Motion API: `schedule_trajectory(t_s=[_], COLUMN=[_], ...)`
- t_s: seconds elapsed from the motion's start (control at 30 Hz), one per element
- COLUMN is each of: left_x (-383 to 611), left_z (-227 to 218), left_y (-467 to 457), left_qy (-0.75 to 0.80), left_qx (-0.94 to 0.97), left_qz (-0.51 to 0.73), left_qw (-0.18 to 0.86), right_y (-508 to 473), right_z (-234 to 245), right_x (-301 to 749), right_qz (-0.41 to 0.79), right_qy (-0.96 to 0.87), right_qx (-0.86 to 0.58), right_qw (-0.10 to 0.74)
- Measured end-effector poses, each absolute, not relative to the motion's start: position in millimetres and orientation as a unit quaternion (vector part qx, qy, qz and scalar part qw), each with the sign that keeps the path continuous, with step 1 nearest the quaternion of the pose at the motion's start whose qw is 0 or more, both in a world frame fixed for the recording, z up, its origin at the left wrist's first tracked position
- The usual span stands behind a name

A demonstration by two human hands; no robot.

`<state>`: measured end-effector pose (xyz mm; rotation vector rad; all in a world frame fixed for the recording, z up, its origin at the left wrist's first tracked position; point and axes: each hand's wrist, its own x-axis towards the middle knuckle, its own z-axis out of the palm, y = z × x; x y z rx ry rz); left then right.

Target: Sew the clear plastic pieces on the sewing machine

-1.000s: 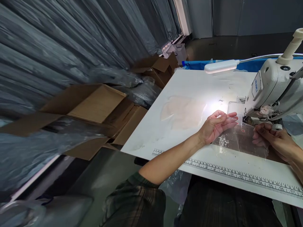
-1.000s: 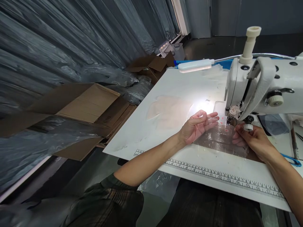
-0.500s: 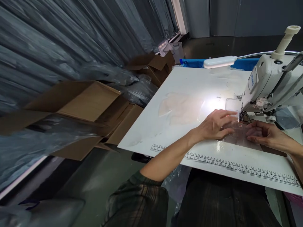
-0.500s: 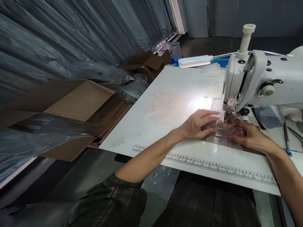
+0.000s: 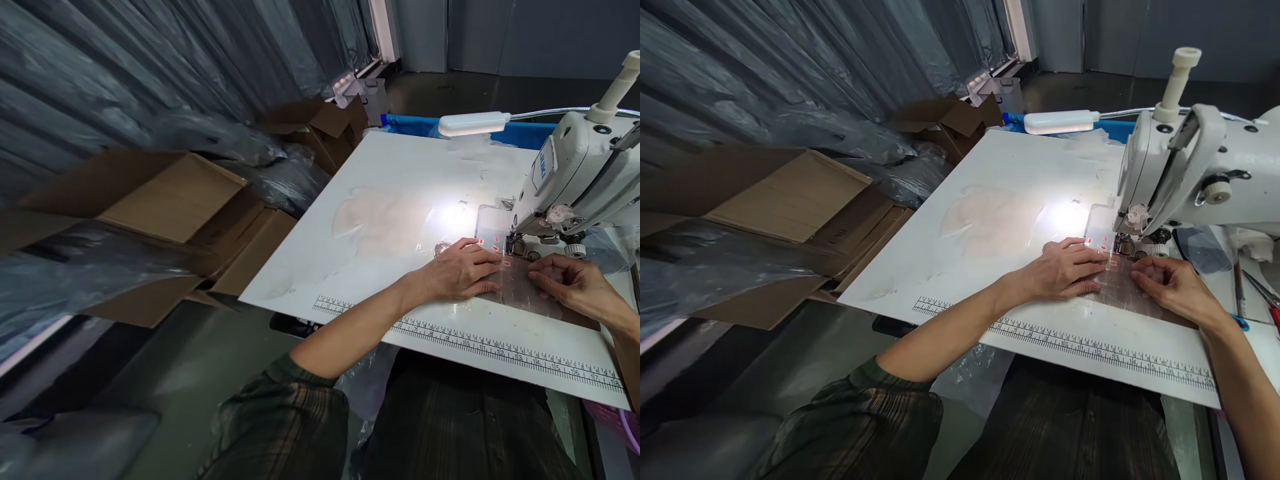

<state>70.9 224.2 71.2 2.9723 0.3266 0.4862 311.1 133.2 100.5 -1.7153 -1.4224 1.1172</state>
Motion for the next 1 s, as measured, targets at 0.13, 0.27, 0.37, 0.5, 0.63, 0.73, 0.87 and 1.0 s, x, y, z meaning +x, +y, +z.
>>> schedule_trajectory(t_s=[0.13,0.27,0.37,0.5,0.63,0.73,0.87,1.0], left_x=[71,71,70,77,99,119,130,113], left_z=[67,64,70,90,102,100,93,87], left_y=[223,225,232,255,289,310,320,309], left_qy=[0.109,0.140,0.194,0.244,0.267,0.247,0.222,0.202], left_qx=[0.977,0.964,0.950,0.957,0.963,0.968,0.970,0.953], left_qz=[0.175,0.214,0.234,0.151,0.041,0.028,0.057,0.165], left_qw=[0.057,0.067,0.070,0.039,0.019,0.026,0.088,0.157], right_y=[131,130,129,128,127,126,126,126], right_z=[102,108,112,119,126,123,114,110], right_x=[313,313,312,308,306,309,315,317], right_qz=[0.403,0.400,0.381,0.351,0.330,0.311,0.292,0.289], right_qy=[-0.579,-0.598,-0.607,-0.632,-0.652,-0.657,-0.664,-0.669], right_qx=[-0.650,-0.652,-0.664,-0.662,-0.656,-0.659,-0.663,-0.657], right_qw=[0.283,0.239,0.214,0.197,0.190,0.193,0.184,0.195])
